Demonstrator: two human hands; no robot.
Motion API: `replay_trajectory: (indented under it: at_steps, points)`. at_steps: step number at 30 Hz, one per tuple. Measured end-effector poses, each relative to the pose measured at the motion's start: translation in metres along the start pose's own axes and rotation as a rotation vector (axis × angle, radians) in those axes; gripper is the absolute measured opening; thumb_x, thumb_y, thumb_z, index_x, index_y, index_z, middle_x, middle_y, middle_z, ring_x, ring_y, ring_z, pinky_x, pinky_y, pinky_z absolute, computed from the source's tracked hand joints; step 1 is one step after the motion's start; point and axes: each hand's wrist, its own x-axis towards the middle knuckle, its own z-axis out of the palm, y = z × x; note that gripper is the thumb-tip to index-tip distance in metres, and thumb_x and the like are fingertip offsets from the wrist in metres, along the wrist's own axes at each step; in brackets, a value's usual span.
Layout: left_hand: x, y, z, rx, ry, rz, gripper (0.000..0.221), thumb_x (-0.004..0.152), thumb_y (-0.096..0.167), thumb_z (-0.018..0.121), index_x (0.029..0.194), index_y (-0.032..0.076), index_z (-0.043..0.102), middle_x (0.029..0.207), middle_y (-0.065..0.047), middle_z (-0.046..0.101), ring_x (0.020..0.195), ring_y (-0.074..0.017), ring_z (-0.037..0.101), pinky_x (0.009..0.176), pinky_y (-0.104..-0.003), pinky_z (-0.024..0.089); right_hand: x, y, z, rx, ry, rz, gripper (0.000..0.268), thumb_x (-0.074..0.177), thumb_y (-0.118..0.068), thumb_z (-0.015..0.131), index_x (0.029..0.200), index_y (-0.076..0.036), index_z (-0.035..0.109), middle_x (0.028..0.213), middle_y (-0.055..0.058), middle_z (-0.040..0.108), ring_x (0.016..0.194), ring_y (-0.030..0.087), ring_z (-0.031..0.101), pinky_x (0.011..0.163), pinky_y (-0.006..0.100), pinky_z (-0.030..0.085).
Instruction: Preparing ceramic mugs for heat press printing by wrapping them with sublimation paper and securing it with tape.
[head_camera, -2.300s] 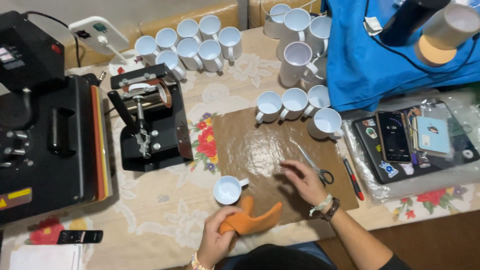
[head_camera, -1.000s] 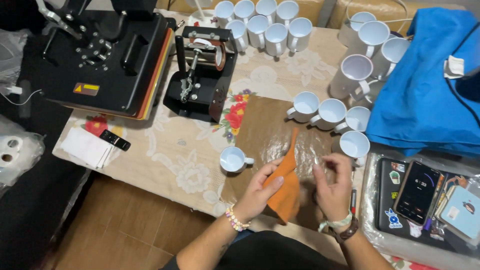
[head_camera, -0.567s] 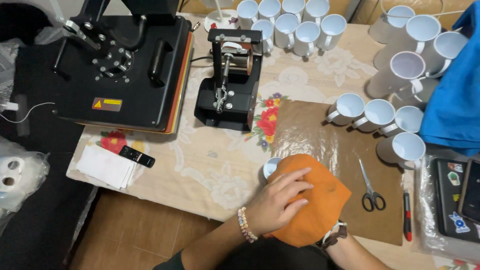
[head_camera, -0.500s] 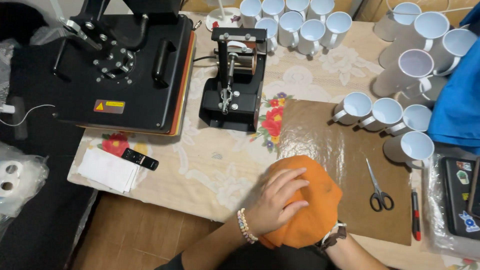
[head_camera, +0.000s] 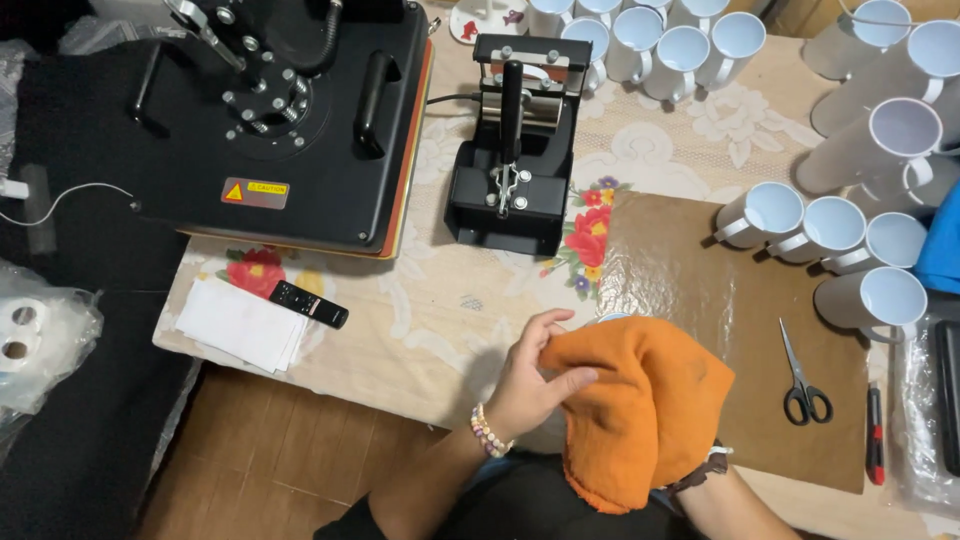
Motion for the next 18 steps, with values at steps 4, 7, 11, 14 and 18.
replay_trajectory:
  at_steps: [4, 7, 11, 14, 18]
  points:
    - [-0.008, -0.040, 0.007, -0.050, 0.135, 0.232, 0.053, 0.088, 0.015, 0.079, 0.133, 0.005, 0.054, 0.091, -0.007, 0.067, 0.080, -0.0132, 0.057, 0.078, -0.031, 0.050, 0.008, 0.000, -0.025, -0.061, 0.004, 0.006, 0.050, 0.087, -0.012, 0.067, 0.134, -0.004, 0.052, 0.128, 0.013, 0.060, 0.118, 0.023, 0.058, 0.108, 0.041, 0.046]
    - [-0.020, -0.059, 0.023, -0.046, 0.185, 0.158, 0.029, 0.091, 0.011, 0.075, 0.118, 0.005, 0.066, 0.080, -0.001, 0.066, 0.074, -0.0073, 0.059, 0.073, -0.024, 0.051, 0.014, -0.003, -0.059, -0.121, 0.003, -0.001, 0.049, 0.088, -0.012, 0.066, 0.134, -0.005, 0.052, 0.127, 0.012, 0.060, 0.117, 0.022, 0.058, 0.107, 0.041, 0.046]
    - [-0.036, -0.065, 0.061, -0.087, 0.225, 0.067, 0.013, 0.093, 0.009, 0.070, 0.104, 0.004, 0.074, 0.078, -0.004, 0.071, 0.070, -0.0096, 0.064, 0.069, -0.025, 0.054, 0.027, -0.011, -0.116, -0.209, 0.028, -0.012, 0.046, 0.089, -0.013, 0.065, 0.133, -0.005, 0.052, 0.126, 0.012, 0.060, 0.116, 0.022, 0.059, 0.106, 0.040, 0.046]
    - [-0.042, -0.045, 0.087, -0.006, 0.291, 0.121, 0.009, 0.091, 0.009, 0.072, 0.098, 0.005, 0.077, 0.078, -0.005, 0.072, 0.073, -0.0106, 0.065, 0.071, -0.028, 0.055, 0.031, -0.014, -0.158, -0.271, 0.059, -0.014, 0.045, 0.089, -0.013, 0.064, 0.132, -0.006, 0.052, 0.125, 0.011, 0.060, 0.115, 0.021, 0.059, 0.105, 0.040, 0.046]
    - [-0.043, -0.029, 0.104, 0.120, 0.461, 0.265, 0.009, 0.087, 0.004, 0.073, 0.095, 0.006, 0.078, 0.078, -0.005, 0.071, 0.074, -0.0129, 0.065, 0.074, -0.030, 0.055, 0.050, -0.019, -0.200, -0.370, 0.107, -0.026, 0.043, 0.090, -0.014, 0.062, 0.131, -0.006, 0.052, 0.124, 0.010, 0.060, 0.114, 0.021, 0.059, 0.104, 0.039, 0.047]
